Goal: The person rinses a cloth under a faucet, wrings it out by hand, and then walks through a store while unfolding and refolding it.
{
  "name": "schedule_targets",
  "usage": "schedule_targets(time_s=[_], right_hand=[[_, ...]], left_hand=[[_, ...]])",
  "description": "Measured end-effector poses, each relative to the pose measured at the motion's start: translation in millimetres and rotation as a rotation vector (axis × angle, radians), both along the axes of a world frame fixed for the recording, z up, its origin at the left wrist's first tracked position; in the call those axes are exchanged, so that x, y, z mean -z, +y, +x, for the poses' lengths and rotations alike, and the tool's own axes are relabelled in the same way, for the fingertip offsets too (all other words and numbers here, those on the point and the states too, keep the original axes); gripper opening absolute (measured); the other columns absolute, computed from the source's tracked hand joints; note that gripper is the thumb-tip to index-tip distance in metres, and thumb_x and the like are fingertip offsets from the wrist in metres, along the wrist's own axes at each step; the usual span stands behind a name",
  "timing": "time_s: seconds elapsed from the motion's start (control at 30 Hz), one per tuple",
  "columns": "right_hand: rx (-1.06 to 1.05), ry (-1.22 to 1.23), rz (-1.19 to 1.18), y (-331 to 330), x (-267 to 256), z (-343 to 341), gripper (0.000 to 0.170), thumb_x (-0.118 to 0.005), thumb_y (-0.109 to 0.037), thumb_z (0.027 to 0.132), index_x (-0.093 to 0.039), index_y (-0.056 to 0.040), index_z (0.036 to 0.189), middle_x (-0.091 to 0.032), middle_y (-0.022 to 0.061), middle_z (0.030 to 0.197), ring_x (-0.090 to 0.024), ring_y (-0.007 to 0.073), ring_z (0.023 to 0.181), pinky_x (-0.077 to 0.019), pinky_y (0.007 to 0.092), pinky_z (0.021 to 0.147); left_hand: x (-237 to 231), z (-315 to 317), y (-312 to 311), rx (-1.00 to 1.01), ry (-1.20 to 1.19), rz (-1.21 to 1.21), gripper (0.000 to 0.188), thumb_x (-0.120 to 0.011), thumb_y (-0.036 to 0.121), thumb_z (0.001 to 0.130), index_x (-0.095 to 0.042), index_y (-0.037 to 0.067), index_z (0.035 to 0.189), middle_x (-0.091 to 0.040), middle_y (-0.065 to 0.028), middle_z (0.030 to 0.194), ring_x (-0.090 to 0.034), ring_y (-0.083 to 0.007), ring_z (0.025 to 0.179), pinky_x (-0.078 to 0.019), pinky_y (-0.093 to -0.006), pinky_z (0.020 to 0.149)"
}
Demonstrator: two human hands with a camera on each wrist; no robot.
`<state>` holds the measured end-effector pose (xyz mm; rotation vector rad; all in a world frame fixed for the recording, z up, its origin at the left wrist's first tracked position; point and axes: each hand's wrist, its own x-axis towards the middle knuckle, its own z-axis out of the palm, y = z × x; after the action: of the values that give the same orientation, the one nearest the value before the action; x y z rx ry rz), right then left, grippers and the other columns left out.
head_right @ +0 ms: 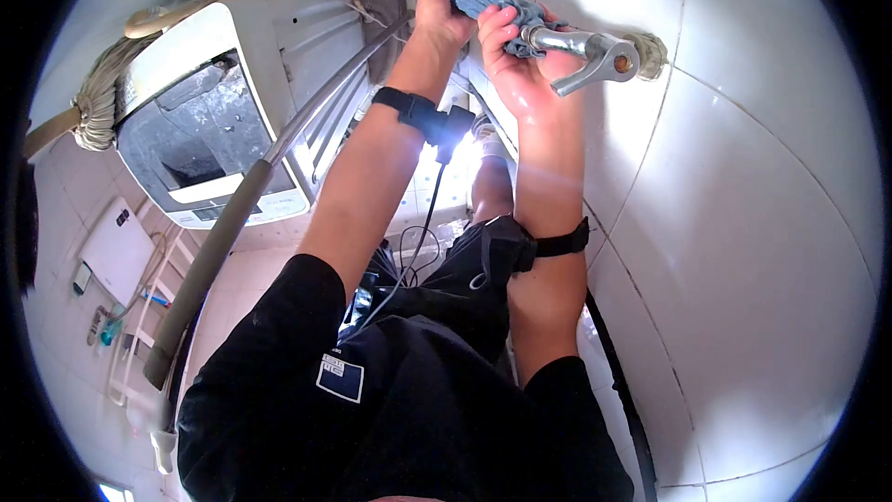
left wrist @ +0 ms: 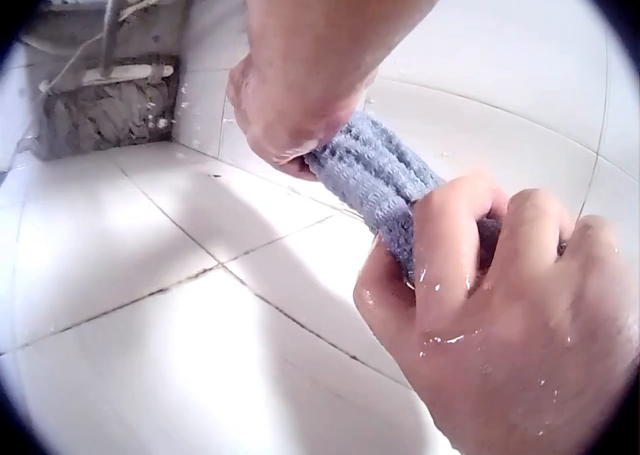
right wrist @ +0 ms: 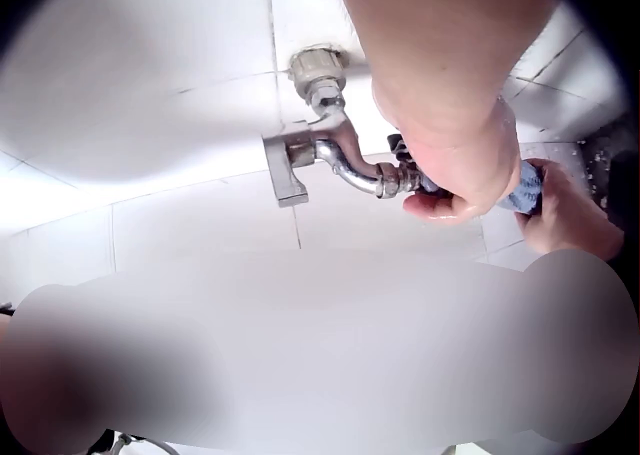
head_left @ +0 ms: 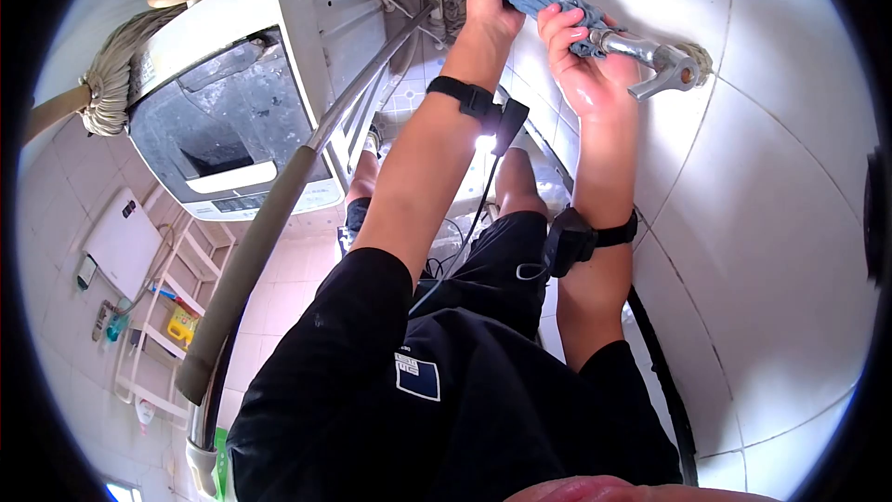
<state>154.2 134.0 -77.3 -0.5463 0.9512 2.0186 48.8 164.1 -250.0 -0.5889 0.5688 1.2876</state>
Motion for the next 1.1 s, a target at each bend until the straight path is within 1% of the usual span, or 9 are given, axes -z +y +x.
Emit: schedule_targets(time_s=[0.2, 0.4, 0.47, 0.57, 0.77, 0.83, 0.93, 1.0, 1.1], right_hand=[[0.002, -0.019, -0.009, -0.2, -8.2, -5.0, 0.042, -0.054, -0.015, 0.083, -0.034, 0.0085, 0.112, -0.041, 0.018, 0.104, -0.057, 0.0244, 0.079, -0.0522, 0.0329, 0.063], [0.004, 0.028, -0.036, 0.1, -19.3, -10.1, 0.043, -0.06, -0.01, 0.082, -0.033, 0.0085, 0.109, -0.04, 0.0168, 0.101, -0.057, 0.0216, 0.075, -0.0514, 0.0276, 0.058], [-0.009, -0.034, -0.054, 2.1, -26.8, -12.7, 0.036, -0.059, -0.01, 0.081, -0.037, 0.0119, 0.1, -0.045, 0.0148, 0.091, -0.056, 0.0196, 0.07, -0.0521, 0.0256, 0.058], [0.041, 0.03, -0.068, 0.1, -24.4, -12.7, 0.034, -0.058, -0.008, 0.081, -0.037, 0.0123, 0.1, -0.045, 0.0145, 0.089, -0.056, 0.0198, 0.069, -0.0522, 0.0261, 0.057], [0.104, -0.018, -0.074, -1.7, -28.6, -13.8, 0.031, -0.057, -0.006, 0.079, -0.042, 0.0092, 0.101, -0.049, 0.0181, 0.094, -0.055, 0.0219, 0.071, -0.0524, 0.0272, 0.057], [0.1, -0.007, -0.093, 0.0, -30.7, -14.7, 0.035, -0.057, -0.005, 0.076, -0.043, 0.0073, 0.106, -0.05, 0.0161, 0.098, -0.056, 0.0203, 0.073, -0.0516, 0.0279, 0.057], [0.106, -0.064, -0.064, -0.9, -29.9, -15.7, 0.031, -0.055, -0.005, 0.076, -0.044, 0.0062, 0.103, -0.05, 0.0149, 0.096, -0.055, 0.0199, 0.071, -0.0488, 0.0262, 0.053], [0.087, -0.055, -0.023, -1.7, -27.5, -15.0, 0.024, -0.054, -0.006, 0.078, -0.044, 0.0047, 0.098, -0.049, 0.0125, 0.091, -0.053, 0.0177, 0.069, -0.0417, 0.0242, 0.049], [0.05, -0.07, -0.008, 0.0, -26.7, -15.3, 0.021, -0.056, -0.006, 0.081, -0.043, 0.003, 0.093, -0.046, 0.0098, 0.085, -0.051, 0.0154, 0.067, -0.0352, 0.0238, 0.047]], left_hand=[[-9.0, 2.7, 0.4, -0.057, 0.047, -0.062, 0.034, -0.044, 0.027, 0.093, -0.053, -0.004, 0.102, -0.061, -0.0207, 0.096, -0.058, -0.036, 0.093, -0.0443, -0.0509, 0.089], [-11.3, -2.6, -4.8, -0.056, 0.045, -0.045, 0.031, -0.045, 0.027, 0.093, -0.055, -0.002, 0.099, -0.062, -0.0172, 0.096, -0.058, -0.0341, 0.091, -0.0453, -0.0495, 0.088], [-15.8, -3.2, -2.3, -0.055, 0.041, -0.035, 0.028, -0.047, 0.026, 0.092, -0.055, 0.0, 0.098, -0.062, -0.0162, 0.096, -0.058, -0.0337, 0.092, -0.0458, -0.0496, 0.088], [-18.9, -2.6, 0.3, -0.059, 0.022, -0.035, 0.025, -0.05, 0.026, 0.091, -0.055, 0.001, 0.097, -0.062, -0.0158, 0.097, -0.058, -0.0336, 0.092, -0.0465, -0.0504, 0.087], [-19.9, 4.8, 1.9, -0.019, -0.015, -0.026, 0.024, -0.053, 0.027, 0.089, -0.056, 0.004, 0.097, -0.063, -0.0144, 0.096, -0.06, -0.0332, 0.09, -0.0512, -0.0503, 0.078], [-19.6, 5.3, 5.8, -0.037, -0.008, -0.01, 0.024, -0.054, 0.026, 0.088, -0.056, 0.004, 0.096, -0.063, -0.0146, 0.096, -0.06, -0.033, 0.089, -0.0524, -0.0493, 0.077], [-28.4, 5.2, 10.2, -0.023, -0.025, -0.03, 0.024, -0.054, 0.025, 0.088, -0.056, 0.003, 0.096, -0.063, -0.0153, 0.095, -0.06, -0.0331, 0.089, -0.0518, -0.0491, 0.077], [-31.5, 4.8, 14.3, -0.016, -0.035, -0.023, 0.022, -0.054, 0.022, 0.086, -0.057, 0.002, 0.095, -0.064, -0.0159, 0.092, -0.061, -0.033, 0.087, -0.0504, -0.0494, 0.08], [-14.5, 1.9, 25.9, 0.03, 0.019, -0.011, 0.021, -0.053, 0.018, 0.083, -0.057, 0.001, 0.093, -0.063, -0.0166, 0.092, -0.06, -0.0339, 0.086, -0.0488, -0.0499, 0.083]])
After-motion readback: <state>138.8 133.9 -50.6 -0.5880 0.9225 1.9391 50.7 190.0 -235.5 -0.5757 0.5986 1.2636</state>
